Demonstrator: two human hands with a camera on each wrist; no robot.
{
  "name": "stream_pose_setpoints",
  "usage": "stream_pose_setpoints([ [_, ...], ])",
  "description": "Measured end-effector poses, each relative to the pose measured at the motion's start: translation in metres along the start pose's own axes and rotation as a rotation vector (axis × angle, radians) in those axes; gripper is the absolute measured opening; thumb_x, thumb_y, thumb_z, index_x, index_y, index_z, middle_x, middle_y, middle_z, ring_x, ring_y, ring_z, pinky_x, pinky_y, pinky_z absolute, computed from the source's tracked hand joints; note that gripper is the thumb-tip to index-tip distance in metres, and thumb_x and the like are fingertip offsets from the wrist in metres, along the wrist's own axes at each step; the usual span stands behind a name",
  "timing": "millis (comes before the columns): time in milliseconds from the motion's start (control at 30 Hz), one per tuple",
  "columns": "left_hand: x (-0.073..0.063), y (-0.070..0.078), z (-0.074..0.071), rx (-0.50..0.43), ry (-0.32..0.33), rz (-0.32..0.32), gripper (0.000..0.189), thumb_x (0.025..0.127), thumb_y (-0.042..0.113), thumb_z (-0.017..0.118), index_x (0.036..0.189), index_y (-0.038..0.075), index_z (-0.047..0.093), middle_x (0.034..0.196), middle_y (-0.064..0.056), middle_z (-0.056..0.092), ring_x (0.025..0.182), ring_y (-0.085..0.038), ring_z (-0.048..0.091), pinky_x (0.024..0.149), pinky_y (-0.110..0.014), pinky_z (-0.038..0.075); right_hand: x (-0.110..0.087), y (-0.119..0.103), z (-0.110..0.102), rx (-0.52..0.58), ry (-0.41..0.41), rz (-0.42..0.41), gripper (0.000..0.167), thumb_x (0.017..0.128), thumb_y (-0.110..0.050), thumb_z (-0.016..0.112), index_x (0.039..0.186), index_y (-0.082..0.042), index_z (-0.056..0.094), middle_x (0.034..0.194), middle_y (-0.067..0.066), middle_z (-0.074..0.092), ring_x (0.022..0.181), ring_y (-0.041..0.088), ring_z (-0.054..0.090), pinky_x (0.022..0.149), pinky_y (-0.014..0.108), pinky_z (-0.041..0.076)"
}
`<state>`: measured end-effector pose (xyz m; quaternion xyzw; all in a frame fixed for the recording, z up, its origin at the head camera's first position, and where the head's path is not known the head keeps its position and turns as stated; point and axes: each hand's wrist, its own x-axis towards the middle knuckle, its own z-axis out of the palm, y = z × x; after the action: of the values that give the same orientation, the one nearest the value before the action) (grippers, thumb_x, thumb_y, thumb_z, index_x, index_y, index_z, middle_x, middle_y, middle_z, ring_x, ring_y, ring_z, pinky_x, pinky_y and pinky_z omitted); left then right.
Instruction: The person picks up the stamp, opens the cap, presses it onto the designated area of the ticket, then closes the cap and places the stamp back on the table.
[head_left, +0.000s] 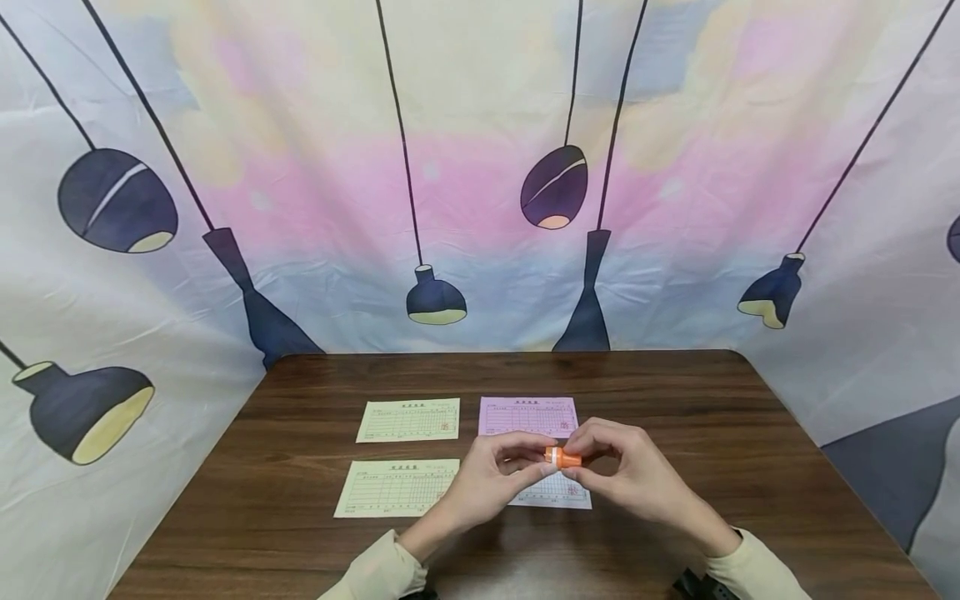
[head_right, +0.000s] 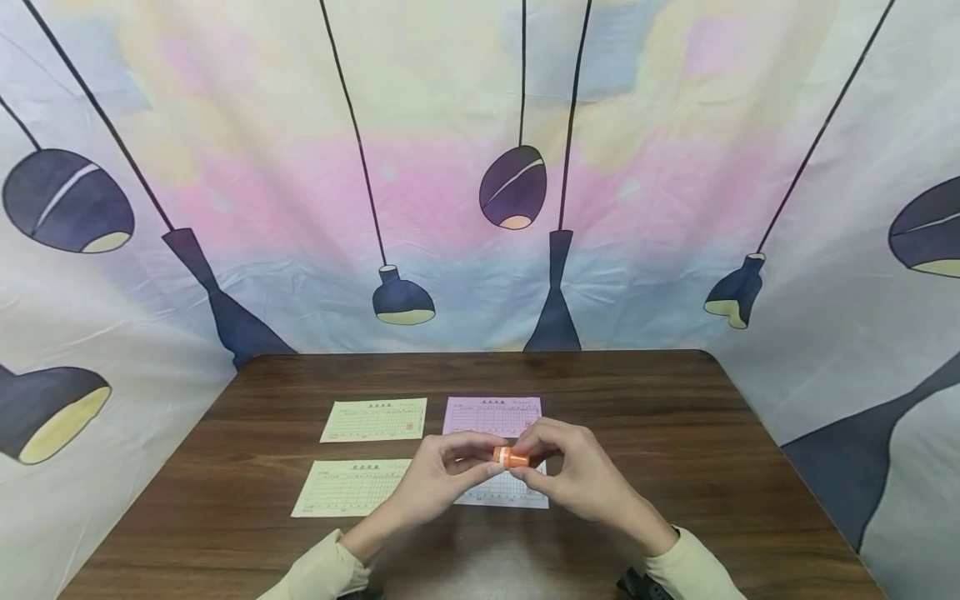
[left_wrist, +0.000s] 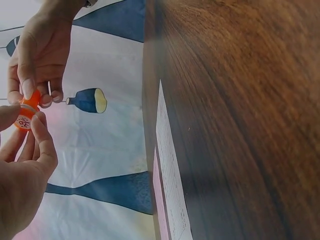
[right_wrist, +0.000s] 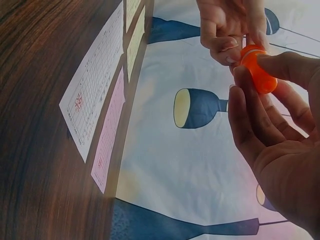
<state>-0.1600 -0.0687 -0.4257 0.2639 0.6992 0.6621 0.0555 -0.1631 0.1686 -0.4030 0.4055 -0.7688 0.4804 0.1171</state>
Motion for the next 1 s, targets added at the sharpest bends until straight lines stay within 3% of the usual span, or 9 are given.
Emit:
stream_pose_setpoints([
  [333, -0.0008, 0.0036, 0.0021, -0.015, 0.004, -0.052, 0.032, 0.096, 0.011, 0.078, 0.124, -0.003, 0.074, 0.127, -0.025, 0.073, 0.101, -0.006, 0.075, 0.092, -0.020, 0.062, 0.0014, -0.0006, 0.0018, -0.016, -0.009, -0.023, 0.022, 0.088, -0.001, 0.083, 0.102, -0.017, 0.076, 0.098, 0.002, 0.077, 0.085, 0.006, 0.072, 0.068, 0.027, 0.063],
  [567, -0.0018, 0.0018, 0.0036, 0.018, 0.009, -0.048, 0.029, 0.095, 0.010, 0.078, 0.122, 0.000, 0.076, 0.124, -0.022, 0.074, 0.099, -0.002, 0.074, 0.092, -0.022, 0.063, 0.0002, -0.0033, 0.0013, -0.008, -0.023, 0.033, 0.018, 0.090, -0.006, 0.083, 0.102, -0.019, 0.078, 0.096, -0.001, 0.078, 0.084, 0.003, 0.072, 0.068, 0.023, 0.062],
  [833, -0.0030, 0.0032, 0.0057, 0.097, 0.034, 0.024, 0.025, 0.094, 0.014, 0.080, 0.117, 0.004, 0.079, 0.112, -0.015, 0.077, 0.094, -0.003, 0.074, 0.091, -0.025, 0.064, -0.0002, -0.0065, 0.0021, 0.038, -0.036, 0.073, 0.015, 0.093, -0.009, 0.080, 0.106, -0.015, 0.079, 0.098, 0.001, 0.080, 0.084, 0.004, 0.073, 0.069, 0.025, 0.063],
  [1000, -0.0048, 0.0033, 0.0075, 0.179, 0.042, 0.138, 0.022, 0.096, 0.016, 0.079, 0.115, 0.006, 0.079, 0.107, -0.012, 0.078, 0.094, -0.005, 0.074, 0.089, -0.027, 0.065, -0.0017, -0.0057, 0.0013, 0.043, -0.051, 0.107, 0.015, 0.093, -0.008, 0.079, 0.107, -0.013, 0.079, 0.099, 0.003, 0.080, 0.087, 0.002, 0.073, 0.070, 0.025, 0.064],
])
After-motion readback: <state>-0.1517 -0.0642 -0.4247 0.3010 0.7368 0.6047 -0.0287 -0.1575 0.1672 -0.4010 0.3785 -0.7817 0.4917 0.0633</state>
